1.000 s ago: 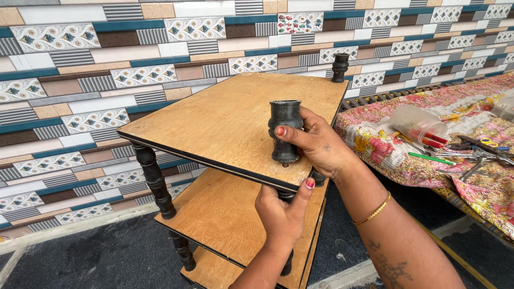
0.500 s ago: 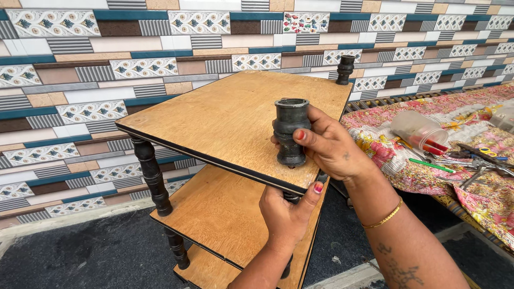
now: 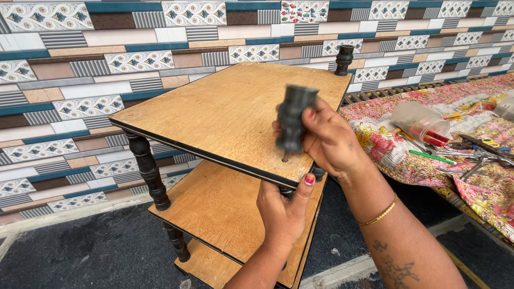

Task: The person assembles a small wooden table by inserting and screwing black turned legs into pre-drilled holes on the tabletop. They handle each leg individually, aligning and tightening them by hand.

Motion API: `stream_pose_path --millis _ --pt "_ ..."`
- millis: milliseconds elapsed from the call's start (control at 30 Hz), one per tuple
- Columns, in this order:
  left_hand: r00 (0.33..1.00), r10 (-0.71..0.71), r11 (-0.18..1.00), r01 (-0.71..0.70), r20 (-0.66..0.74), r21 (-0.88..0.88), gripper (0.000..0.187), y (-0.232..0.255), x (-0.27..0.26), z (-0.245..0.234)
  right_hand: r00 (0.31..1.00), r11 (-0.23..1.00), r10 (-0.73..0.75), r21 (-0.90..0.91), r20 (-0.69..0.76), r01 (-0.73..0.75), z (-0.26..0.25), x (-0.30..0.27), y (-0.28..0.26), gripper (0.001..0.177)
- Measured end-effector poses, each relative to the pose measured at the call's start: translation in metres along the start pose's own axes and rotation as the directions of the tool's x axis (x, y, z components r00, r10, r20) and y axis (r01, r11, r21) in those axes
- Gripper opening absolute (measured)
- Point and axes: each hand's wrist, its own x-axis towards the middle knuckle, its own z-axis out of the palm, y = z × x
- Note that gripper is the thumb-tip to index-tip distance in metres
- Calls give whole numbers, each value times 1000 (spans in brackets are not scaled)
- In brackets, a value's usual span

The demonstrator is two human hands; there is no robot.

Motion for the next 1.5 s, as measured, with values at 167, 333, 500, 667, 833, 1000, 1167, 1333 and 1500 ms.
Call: stream_pose_path --millis 167,333,500,667,833,1000,1167,1333,1500 --pt "1000 14 998 -14 9 65 63 1 2 -1 986 991 -10 133 -168 33 -5 3 3 57" --pt "1000 -11 994 10 8 111 54 6 5 -2 993 993 -42 108 -110 54 -7 0 5 60" --pt "1000 -12 994 10 24 106 49 6 6 -2 997 994 -49 98 -63 55 -5 -2 3 63" --pt "969 -143 989 146 201 2 43 1 13 -12 1000 999 -23 44 7 23 -4 -3 0 66" --pt "929 -114 962 192 352 -195 51 -6 21 -21 999 1000 -12 21 31 11 -3 -5 0 68" --pt "854 -152 914 313 497 -258 73 -16 35 -33 1000 1000 -10 8 10 10 -1 -4 0 62" --pt "760 -226 879 428 609 -209 85 -21 47 -37 999 1000 31 -5 -13 -31 3 -3 -3 60" --pt "773 -197 922 355 603 -154 64 -22 49 -31 999 997 39 -63 0 -39 6 -4 -4 61" --pt "777 -273 914 394 568 -100 48 -24 47 -31 998 992 3 -123 -67 -11 7 -6 2 62"
